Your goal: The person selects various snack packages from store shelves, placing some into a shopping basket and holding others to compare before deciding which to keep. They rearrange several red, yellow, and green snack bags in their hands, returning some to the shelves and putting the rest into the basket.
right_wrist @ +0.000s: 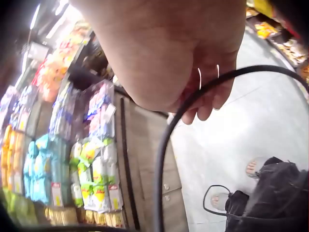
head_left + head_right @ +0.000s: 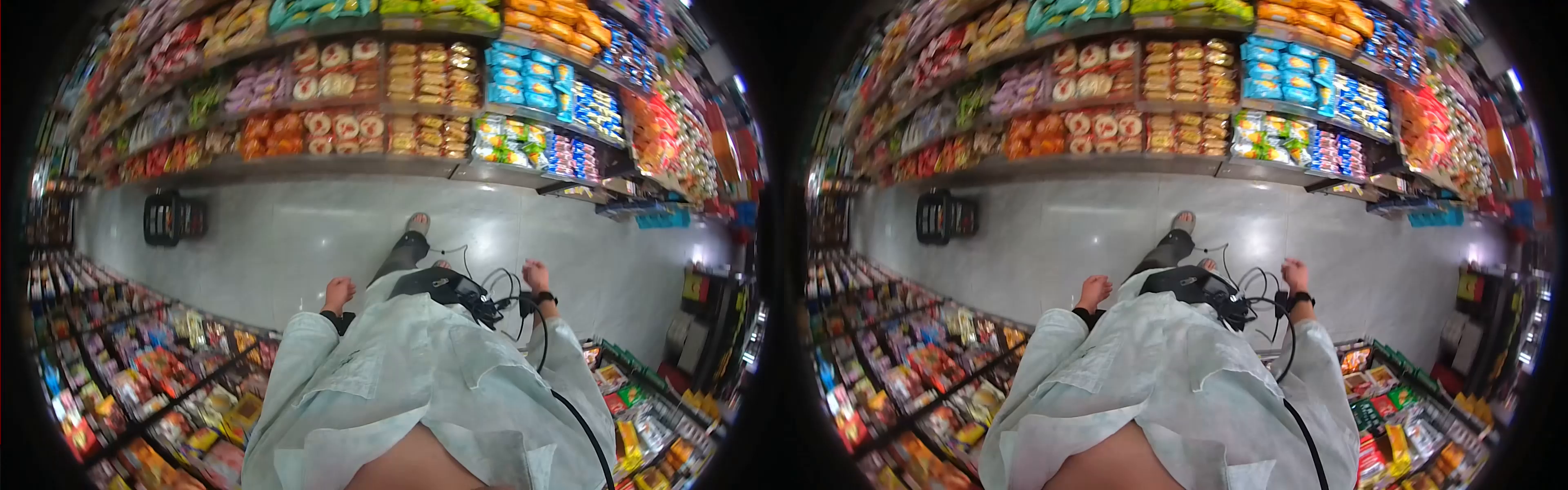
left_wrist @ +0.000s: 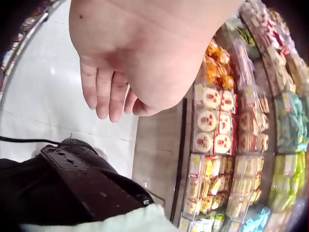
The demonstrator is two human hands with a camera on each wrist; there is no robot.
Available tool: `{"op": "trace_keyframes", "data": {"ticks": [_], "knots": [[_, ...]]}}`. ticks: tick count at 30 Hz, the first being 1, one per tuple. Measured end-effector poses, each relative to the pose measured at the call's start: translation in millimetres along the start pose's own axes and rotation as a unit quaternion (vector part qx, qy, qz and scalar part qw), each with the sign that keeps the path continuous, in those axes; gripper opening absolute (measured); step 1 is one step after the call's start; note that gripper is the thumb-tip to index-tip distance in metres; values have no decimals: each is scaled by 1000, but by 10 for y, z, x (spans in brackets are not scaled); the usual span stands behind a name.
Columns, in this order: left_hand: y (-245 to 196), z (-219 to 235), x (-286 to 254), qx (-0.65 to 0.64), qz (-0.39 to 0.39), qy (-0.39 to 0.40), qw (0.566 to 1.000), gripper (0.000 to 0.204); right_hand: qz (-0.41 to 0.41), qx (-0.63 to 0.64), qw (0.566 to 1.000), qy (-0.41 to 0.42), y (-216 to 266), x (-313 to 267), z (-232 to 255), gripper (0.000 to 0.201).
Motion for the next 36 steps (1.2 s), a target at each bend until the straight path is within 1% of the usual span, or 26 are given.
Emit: {"op": "trace_keyframes", "data": {"ticks": [2,4,5,7,8,9,10,11,12,13,14,15,16,17,18,19,21,22,23,24,25,26,29,31,34,36], "knots": [[546,319,-387,-50,31,-51,997,20,22,-55,998,33,459,-13,-140,28],[1365,769,-453,-163,63,-32,984,23,49,-121,990,52,844,-105,-417,29],[1367,840,-756,46,-33,-1,998,29,51,-134,987,77,954,-150,-610,28],[1659,1010,-1147,323,-107,22,940,35,50,-164,977,124,947,-157,-949,28],[1883,1103,-1217,184,-65,-13,981,32,60,-183,968,160,897,-161,-1138,27],[2236,1214,-1178,40,-22,-47,998,30,68,-229,952,191,921,-272,-1302,27],[2573,1286,-1134,-104,22,-78,991,28,74,-264,936,221,849,-254,-1456,24],[2857,1338,-1104,-246,63,-106,961,26,78,-299,918,249,724,-221,-1631,22],[3034,1376,-1089,-382,102,-129,910,24,83,-284,914,278,627,-242,-1771,19],[2947,1398,-1116,-269,77,-117,953,22,89,-269,909,305,669,-360,-1916,16],[2854,1407,-1135,-153,49,-104,982,20,52,-284,909,299,693,-439,-2041,19],[2703,1399,-1169,-33,22,-89,995,18,24,-268,916,297,716,-522,-2146,19],[2637,1447,-1093,80,-27,-72,994,18,88,-297,911,271,776,-612,-2226,20],[2577,1496,-1022,192,-78,-67,976,17,152,-324,901,245,844,-701,-2339,22],[2603,1573,-828,294,-147,-61,942,18,71,-312,920,227,979,-884,-2406,22],[2609,1633,-733,392,-211,-54,894,19,39,-299,924,234,1069,-1035,-2518,21],[2173,1852,-833,201,-214,-121,948,22,37,-335,910,240,1277,-1240,-2810,20],[2021,1991,-792,77,-152,-154,973,22,10,-327,924,200,1375,-1327,-2975,19],[1975,2118,-767,-51,-84,-183,978,23,91,-391,886,233,1475,-1205,-3208,19],[2004,2242,-704,-138,-47,-167,975,22,166,-451,836,264,1417,-780,-3379,19],[2055,2413,-586,-222,-12,-149,963,21,239,-502,778,293,1619,-1011,-3666,19],[2073,2591,-457,-303,19,-129,944,21,84,-335,901,264,1751,-1139,-3802,20],[1823,3075,-374,-344,5,-172,923,20,120,-333,883,308,2125,-971,-4519,21],[1670,3338,-358,-339,-15,-189,921,22,172,-394,864,261,2529,-1352,-4949,22],[1440,3615,-418,-338,-21,-218,915,23,168,-372,875,259,2894,-1739,-5490,21],[1491,3733,-340,-340,0,-213,916,25,174,-377,872,260,3018,-1807,-5865,19]]}}
Point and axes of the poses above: each hand's wrist, its own x-axis towards the middle knuckle, its own z-axis out of the back of the hand, y = z × x, the point moved 5 cm from there along x, towards the middle knuckle, and after that the axes turned 14 degrees about -x, right-handed, at the moved point
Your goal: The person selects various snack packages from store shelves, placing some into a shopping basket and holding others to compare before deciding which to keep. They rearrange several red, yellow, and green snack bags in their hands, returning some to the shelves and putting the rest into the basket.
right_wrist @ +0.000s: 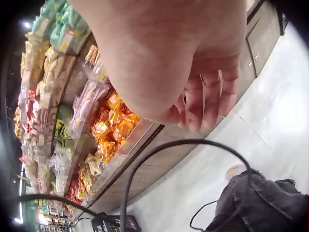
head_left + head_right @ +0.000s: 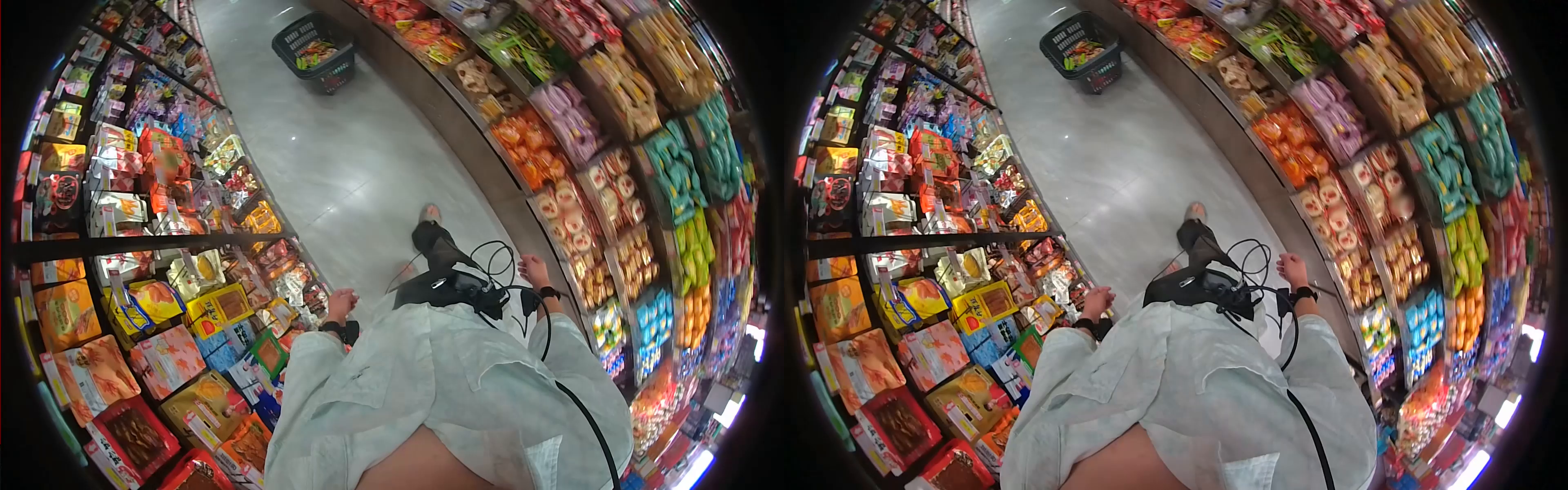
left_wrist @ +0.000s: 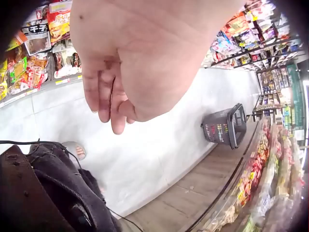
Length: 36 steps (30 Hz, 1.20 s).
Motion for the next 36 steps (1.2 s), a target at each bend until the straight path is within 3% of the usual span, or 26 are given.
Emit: {"op": "trace_keyframes", "data": {"ticks": [2,3,4,5,6,7,8,9,10,11,12,14,15,16,17,20,24,27,29,31,32,33,34,35,36], "knots": [[-75,49,31,8,14,-17,1000,22,-19,-49,998,35,107,329,-143,19],[-222,61,65,196,-119,24,973,21,-29,-75,995,53,146,509,-199,20],[-300,59,81,374,-240,62,894,21,-69,-97,988,95,124,761,-267,17],[-313,6,-2,534,-344,97,766,20,-44,-129,983,122,83,1035,-333,16],[-315,99,-47,377,-275,55,883,20,-17,-160,976,149,26,1324,-416,17],[-280,171,-115,202,-198,10,959,19,9,-188,966,176,11,1620,-521,18],[-397,177,-129,143,-167,-20,975,19,28,-211,957,196,12,1948,-640,16],[-502,187,-141,79,-141,-52,986,18,49,-232,947,216,262,2092,-786,15],[-663,130,-104,138,-164,-68,974,18,70,-256,936,233,516,2251,-882,14],[-788,65,-72,196,-185,-82,960,18,194,-430,855,216,855,2439,-951,15],[-900,21,-52,255,-202,-94,941,18,308,-580,730,188,1569,2283,-1100,16],[-1018,-26,-163,374,-221,-114,894,18,281,-612,726,141,2521,2392,-1326,18],[-1067,-52,-259,431,-227,-121,865,18,191,-423,873,147,2817,2554,-1443,17],[-1157,-108,-226,426,-167,-106,883,22,93,-206,964,138,3122,2735,-1583,16],[-1296,-151,-93,419,-112,-92,896,26,105,-174,968,149,3586,2739,-1753,14],[-1130,-14,385,283,-188,-149,929,30,165,-140,962,165,4714,2525,-2186,15],[-1774,-8,816,268,-93,-103,953,31,204,-163,948,182,5451,2607,-2668,18],[-2408,102,1130,343,-73,-96,932,32,132,-196,956,177,5480,2836,-2866,19],[-2342,416,1719,381,-148,-55,911,30,97,-178,963,178,5420,2873,-2891,20],[-2324,714,2295,410,-212,-31,886,28,119,-243,942,198,5236,3138,-2871,24],[-2918,787,2146,407,-208,-1,889,26,169,-380,891,185,5241,3131,-2885,18],[-3241,956,2284,333,-204,-19,920,26,217,-505,819,167,5272,3101,-2970,13],[-3512,1161,2454,256,-202,-38,945,27,185,-492,836,156,5282,3099,-3074,11],[-3754,1345,2604,140,-150,-59,977,28,152,-479,852,148,5216,3089,-3172,12],[-4014,1522,2733,17,-105,-90,990,29,252,-517,805,145,4873,3571,-3304,12]]}}
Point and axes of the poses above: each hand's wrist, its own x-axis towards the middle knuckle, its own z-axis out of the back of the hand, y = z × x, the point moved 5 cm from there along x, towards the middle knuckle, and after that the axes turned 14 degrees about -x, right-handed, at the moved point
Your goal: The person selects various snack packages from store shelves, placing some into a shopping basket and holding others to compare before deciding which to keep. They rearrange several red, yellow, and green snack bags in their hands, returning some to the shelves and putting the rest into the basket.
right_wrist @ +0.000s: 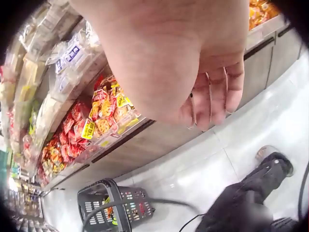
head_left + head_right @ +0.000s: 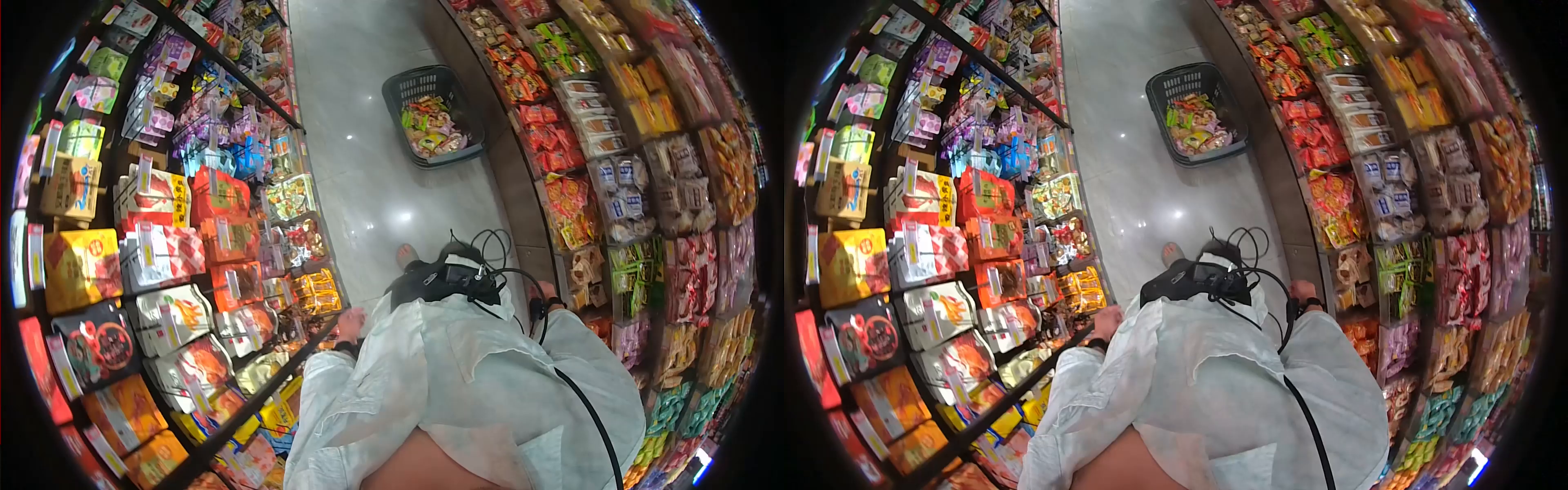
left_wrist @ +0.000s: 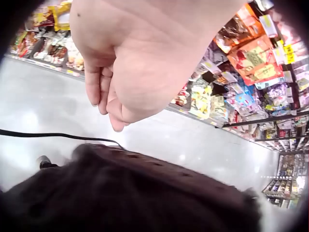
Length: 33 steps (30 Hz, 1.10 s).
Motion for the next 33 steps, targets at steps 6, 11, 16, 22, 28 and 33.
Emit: {"op": "trace_keyframes", "data": {"ticks": [6,11,16,22,28,33], "knots": [[-1504,530,788,-124,69,-74,987,27,-37,231,972,13,1173,821,22,13],[-1465,1078,1627,-177,97,-126,971,25,-205,461,862,52,2801,1511,1034,9],[-1846,1401,1813,-82,42,-72,993,26,-142,433,884,103,3783,2753,1593,10],[-2031,1694,2641,-276,136,-69,949,20,-13,368,929,31,5347,3970,3029,16],[-3299,1772,3577,392,-193,36,899,30,41,327,940,-86,6096,4656,3899,23],[-4201,2030,4710,302,-190,39,933,30,-52,341,933,-99,5755,5080,3556,28]]}}
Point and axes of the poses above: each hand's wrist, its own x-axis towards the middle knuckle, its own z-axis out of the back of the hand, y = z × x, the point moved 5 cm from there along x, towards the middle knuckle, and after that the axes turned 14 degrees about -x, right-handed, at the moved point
